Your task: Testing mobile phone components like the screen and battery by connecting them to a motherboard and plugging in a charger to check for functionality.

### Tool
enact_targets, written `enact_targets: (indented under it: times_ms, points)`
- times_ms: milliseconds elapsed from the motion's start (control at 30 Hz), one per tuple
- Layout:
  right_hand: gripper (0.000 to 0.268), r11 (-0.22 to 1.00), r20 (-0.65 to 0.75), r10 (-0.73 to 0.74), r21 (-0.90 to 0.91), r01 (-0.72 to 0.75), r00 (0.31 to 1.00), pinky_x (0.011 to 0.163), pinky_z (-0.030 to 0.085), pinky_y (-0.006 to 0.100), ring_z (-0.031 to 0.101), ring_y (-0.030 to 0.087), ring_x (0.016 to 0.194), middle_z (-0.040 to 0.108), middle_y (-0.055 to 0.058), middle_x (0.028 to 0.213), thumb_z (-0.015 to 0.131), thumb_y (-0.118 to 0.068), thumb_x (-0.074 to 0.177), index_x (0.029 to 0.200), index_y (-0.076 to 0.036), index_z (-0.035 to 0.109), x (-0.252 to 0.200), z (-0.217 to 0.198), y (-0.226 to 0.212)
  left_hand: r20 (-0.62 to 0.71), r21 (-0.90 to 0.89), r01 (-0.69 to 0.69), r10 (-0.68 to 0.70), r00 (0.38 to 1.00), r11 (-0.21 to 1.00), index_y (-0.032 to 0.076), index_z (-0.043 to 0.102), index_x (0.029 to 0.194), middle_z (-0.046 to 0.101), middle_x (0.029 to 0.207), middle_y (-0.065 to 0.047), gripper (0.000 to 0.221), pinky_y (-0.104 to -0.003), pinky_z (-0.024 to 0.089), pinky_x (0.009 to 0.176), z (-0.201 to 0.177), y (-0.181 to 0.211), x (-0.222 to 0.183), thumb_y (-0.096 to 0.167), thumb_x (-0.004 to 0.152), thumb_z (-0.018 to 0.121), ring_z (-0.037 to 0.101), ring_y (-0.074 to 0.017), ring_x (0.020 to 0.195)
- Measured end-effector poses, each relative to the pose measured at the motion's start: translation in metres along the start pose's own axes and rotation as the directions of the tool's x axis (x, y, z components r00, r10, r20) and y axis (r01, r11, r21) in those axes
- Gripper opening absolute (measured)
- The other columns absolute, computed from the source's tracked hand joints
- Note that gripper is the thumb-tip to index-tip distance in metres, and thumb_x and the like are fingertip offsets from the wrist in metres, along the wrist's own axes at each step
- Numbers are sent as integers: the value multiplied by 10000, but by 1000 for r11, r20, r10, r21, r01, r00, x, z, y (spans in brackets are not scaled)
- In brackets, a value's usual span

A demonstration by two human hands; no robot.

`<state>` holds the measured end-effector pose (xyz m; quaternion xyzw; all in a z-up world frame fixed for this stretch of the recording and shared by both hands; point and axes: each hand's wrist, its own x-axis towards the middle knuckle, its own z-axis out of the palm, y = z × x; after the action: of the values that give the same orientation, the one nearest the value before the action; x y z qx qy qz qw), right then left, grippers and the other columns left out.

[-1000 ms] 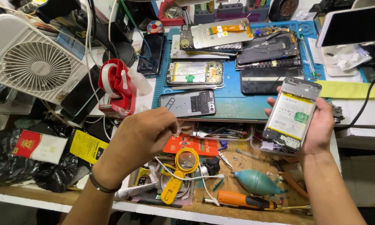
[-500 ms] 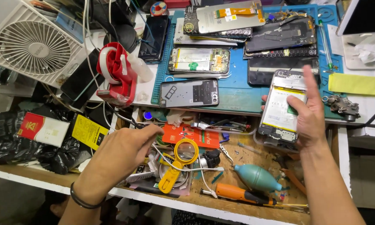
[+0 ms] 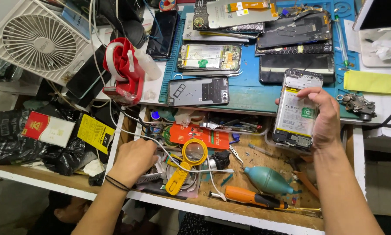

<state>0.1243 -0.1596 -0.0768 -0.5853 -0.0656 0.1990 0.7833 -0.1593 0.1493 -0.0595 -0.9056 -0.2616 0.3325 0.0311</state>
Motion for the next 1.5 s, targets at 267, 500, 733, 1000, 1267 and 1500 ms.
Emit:
enact_targets:
  times_ms: [267,500,733,1000,1267,1500]
  points:
    - [219,991,35,30,132,-35,999,697,589,409,779,385,949,746,214,1133,537,-354,917,936,-186,677,7,-13,5,-306,-174,-417,354,884,892,139,592,1038,635,969,-94,339,-544,540,619,-64,42,-43,-78,777,585,688,-388,770]
    - [284,996,16,-93,-9,93,996,881,592,276,716,122,799,731,8,882,513,-434,992,932,-205,670,-25,23,-33,-901,21,-804,359,242,594,214,459,604,367,551,84,352,-273,435,447,-45,114,-10,236,941,560,511,-173,499]
    - [347,988,18,-48,146,45,999,889,604,288,728,127,816,734,27,877,524,-481,944,962,-169,675,-11,6,-25,-861,-103,-885,405,307,453,262,440,624,367,463,88,229,-294,431,415,-50,169,-11,283,830,539,513,-216,409]
    - [346,992,31,-67,109,63,997,918,595,297,710,129,839,708,41,873,497,-454,962,971,-149,660,-16,16,-30,-689,43,-913,674,266,405,156,528,1007,624,703,0,106,-332,509,488,-16,225,-39,67,1025,474,629,-195,529]
    - [354,994,61,-98,52,95,993,912,593,323,700,148,827,703,44,881,492,-468,981,973,-158,665,-19,18,-27,-832,155,-406,341,439,901,202,659,900,636,787,26,91,-350,549,512,-2,203,90,136,848,624,685,-204,688]
    - [388,997,71,-79,-20,81,994,897,593,362,703,185,802,696,57,881,469,-485,1006,985,-157,675,-21,16,-27,-780,177,-382,366,508,907,160,683,784,674,752,-5,96,-376,561,489,5,211,90,79,734,696,712,-245,594]
